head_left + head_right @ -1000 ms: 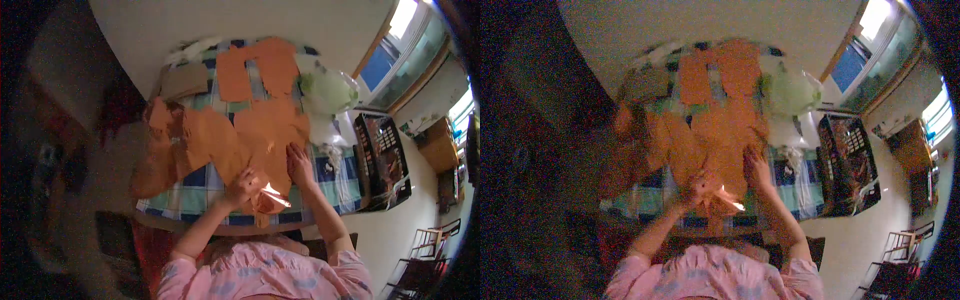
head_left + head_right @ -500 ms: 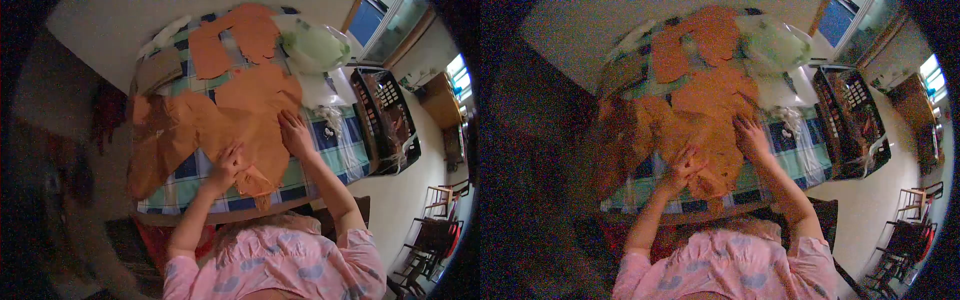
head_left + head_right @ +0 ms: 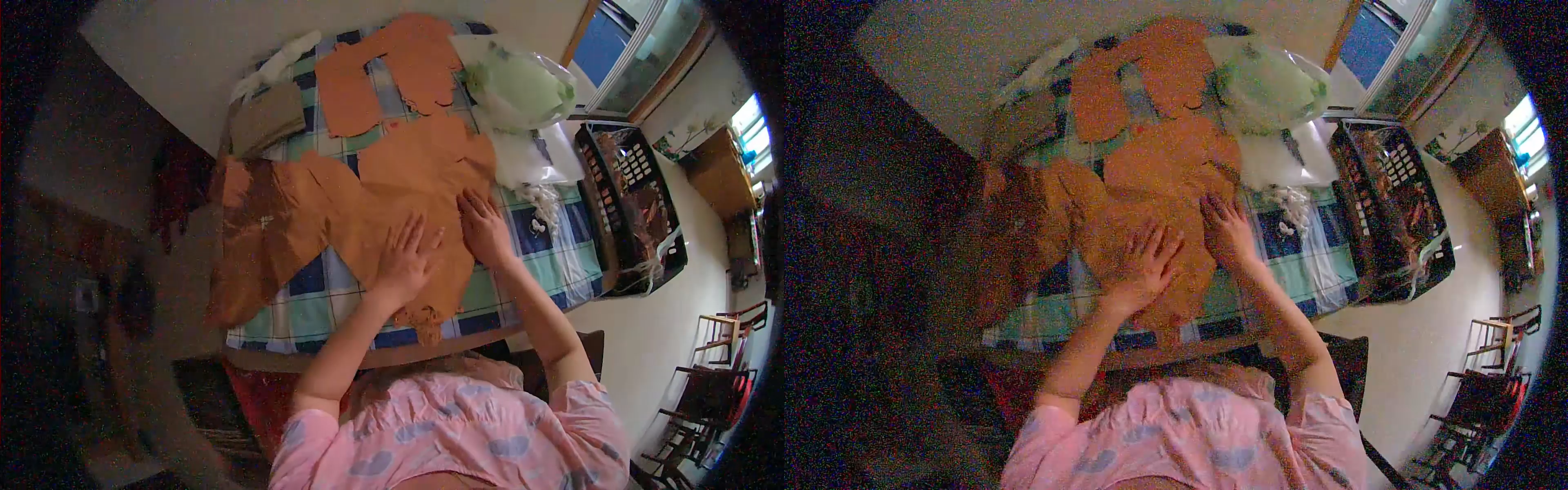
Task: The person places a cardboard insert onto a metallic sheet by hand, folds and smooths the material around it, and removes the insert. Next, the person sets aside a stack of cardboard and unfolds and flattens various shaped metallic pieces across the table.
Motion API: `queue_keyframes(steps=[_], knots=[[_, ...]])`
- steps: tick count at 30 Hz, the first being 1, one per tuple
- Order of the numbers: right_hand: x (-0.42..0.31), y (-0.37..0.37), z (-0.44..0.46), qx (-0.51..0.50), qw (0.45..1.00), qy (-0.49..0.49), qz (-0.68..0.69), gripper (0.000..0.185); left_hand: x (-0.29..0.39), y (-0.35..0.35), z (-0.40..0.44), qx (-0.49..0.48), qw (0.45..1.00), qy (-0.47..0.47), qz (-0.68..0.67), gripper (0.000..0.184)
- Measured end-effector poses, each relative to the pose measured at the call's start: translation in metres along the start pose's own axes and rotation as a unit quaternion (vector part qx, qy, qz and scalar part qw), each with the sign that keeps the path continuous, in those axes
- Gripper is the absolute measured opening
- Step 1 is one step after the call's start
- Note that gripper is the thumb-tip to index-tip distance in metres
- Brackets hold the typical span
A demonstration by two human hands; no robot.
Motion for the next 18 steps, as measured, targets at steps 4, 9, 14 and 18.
queue_keyframes(steps=[4,9,14,18], knots=[[-0.004,-0.006,-0.001,-0.014,0.999,0.023,0.031,0.039,-0.014,0.009,0.003,0.02,0.995,-0.035,-0.091,0.059],[-0.005,-0.007,0.002,-0.012,0.999,0.02,0.034,0.043,-0.021,-0.004,0.006,0.062,0.997,-0.037,-0.005,0.056],[-0.001,-0.001,0.0,-0.025,0.999,0.023,0.04,0.044,-0.021,0.001,0.01,0.049,0.997,-0.034,-0.052,0.056],[-0.002,-0.004,0.0,-0.024,0.999,0.014,0.035,0.043,-0.015,0.012,0.01,0.0,1.0,-0.007,0.009,0.056]])
Point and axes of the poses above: each hand's wrist, its own z-axis towards the middle knuckle, its own y-axis out of the palm, x = y × z, the point moved 2 cm from there along z, towards the middle knuckle, and after that the axes turned 7 degrees about -x, right-handed, at the moved point
